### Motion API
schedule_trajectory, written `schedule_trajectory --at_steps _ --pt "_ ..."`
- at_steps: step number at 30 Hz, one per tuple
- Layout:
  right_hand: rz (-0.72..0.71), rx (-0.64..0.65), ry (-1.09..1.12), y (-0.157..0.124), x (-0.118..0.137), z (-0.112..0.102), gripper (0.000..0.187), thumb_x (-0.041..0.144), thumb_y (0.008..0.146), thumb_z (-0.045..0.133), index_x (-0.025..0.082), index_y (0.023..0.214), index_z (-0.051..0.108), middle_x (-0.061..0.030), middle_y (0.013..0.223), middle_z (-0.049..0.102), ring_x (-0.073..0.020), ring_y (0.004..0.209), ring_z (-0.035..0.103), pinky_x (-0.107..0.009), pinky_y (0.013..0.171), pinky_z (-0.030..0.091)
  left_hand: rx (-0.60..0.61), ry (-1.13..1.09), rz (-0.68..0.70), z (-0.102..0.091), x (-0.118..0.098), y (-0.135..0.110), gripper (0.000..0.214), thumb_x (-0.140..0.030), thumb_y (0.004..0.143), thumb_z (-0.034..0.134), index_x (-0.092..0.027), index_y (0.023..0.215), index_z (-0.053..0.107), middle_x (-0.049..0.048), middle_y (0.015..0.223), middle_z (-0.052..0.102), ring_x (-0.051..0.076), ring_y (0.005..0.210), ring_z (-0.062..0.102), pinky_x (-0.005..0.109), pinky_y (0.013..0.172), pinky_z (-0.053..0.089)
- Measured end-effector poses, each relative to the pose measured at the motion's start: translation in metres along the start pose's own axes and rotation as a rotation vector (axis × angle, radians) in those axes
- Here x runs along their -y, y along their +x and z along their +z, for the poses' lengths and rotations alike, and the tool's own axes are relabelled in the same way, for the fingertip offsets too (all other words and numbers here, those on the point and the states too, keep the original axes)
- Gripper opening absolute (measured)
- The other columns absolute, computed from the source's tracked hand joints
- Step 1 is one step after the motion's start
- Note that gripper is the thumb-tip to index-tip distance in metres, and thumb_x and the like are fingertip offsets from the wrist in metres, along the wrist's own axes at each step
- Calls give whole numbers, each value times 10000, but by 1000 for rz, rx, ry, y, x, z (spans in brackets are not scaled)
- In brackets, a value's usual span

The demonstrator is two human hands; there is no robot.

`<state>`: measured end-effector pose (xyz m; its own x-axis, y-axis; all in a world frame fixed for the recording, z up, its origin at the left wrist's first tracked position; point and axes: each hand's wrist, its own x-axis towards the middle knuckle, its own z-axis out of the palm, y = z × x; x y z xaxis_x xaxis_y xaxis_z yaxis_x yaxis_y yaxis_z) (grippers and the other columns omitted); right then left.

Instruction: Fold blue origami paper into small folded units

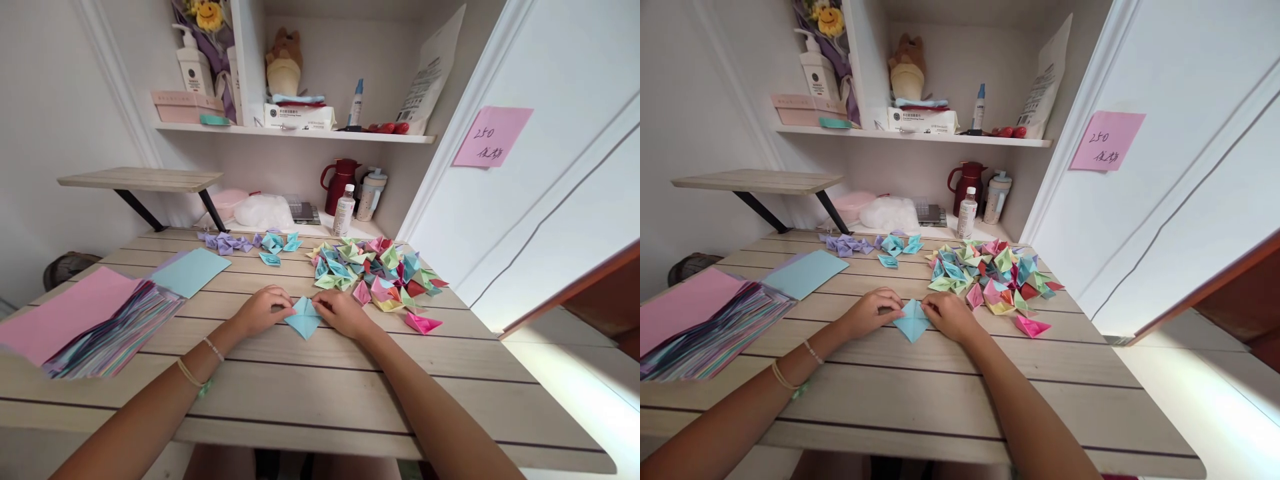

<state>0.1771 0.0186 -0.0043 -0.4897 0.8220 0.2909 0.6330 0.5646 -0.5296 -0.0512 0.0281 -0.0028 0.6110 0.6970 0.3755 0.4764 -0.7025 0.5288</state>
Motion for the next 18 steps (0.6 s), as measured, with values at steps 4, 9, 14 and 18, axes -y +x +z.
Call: schedule_trajectory --at_steps 4,9,14,18 --pt "126 -52 39 1 3 6 304 366 889 392 174 782 601 -9 667 607 -123 600 512 -226 554 339 -100 72 -86 5 4 -1 207 -378 742 608 -200 641 640 40 821 591 177 863 548 310 817 425" --pt "116 -20 137 1 4 3 303 455 820 496 171 813 601 1 680 599 -110 586 497 -214 536 338 -117 110 -190 10 6 -1 249 -409 724 608 -194 600 625 45 837 561 190 880 526 324 816 415" --pt "25 66 136 -1 4 -3 336 494 733 594 180 848 625 -1 714 592 -122 637 501 -217 556 344 -173 160 -286 14 7 -1 297 -481 669 634 -200 577 618 46 835 552 219 903 506 355 815 405" --pt "153 -52 52 2 4 8 352 469 820 480 171 674 597 4 608 539 -115 568 460 -228 534 320 -194 171 -310 14 5 -2 276 -476 638 665 -207 687 630 44 849 561 230 931 490 366 829 400"
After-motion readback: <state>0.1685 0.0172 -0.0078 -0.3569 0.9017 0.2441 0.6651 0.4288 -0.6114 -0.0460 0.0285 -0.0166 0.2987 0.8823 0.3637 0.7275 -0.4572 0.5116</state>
